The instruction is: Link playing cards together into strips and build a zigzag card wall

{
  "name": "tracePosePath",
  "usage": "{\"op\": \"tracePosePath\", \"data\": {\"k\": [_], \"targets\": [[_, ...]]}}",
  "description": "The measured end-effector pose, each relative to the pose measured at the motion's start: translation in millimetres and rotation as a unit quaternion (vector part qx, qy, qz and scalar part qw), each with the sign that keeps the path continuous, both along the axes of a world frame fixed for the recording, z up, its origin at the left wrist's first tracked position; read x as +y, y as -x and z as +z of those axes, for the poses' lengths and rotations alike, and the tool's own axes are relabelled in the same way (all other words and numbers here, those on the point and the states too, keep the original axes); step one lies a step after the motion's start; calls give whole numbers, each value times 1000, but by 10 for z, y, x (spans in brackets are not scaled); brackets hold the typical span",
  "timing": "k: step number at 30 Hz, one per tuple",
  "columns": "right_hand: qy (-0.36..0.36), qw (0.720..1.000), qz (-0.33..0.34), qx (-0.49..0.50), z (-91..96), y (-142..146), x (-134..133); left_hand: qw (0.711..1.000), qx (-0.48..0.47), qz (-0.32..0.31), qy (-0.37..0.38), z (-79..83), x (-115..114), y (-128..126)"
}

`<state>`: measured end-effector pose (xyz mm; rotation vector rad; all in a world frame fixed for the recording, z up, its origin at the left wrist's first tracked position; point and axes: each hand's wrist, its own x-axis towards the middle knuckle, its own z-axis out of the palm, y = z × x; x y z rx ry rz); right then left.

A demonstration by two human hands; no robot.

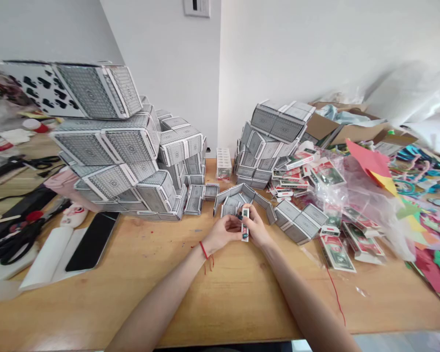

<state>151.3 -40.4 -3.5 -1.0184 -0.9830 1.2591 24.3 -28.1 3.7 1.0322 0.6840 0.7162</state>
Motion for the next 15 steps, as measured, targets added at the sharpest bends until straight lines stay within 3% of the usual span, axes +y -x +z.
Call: {"op": "tracePosePath", "data": {"k": [4,9,15], "targets": [[1,1000,2,-29,9,61,22,996,43,19,-69,-58,-37,-43],[21,999,-28,39,-27,48,31,990,69,11,-126,-82,-44,-19],[20,989,-29,145,-51,-70,12,931,189,126,-285,-102,-126,54]]}}
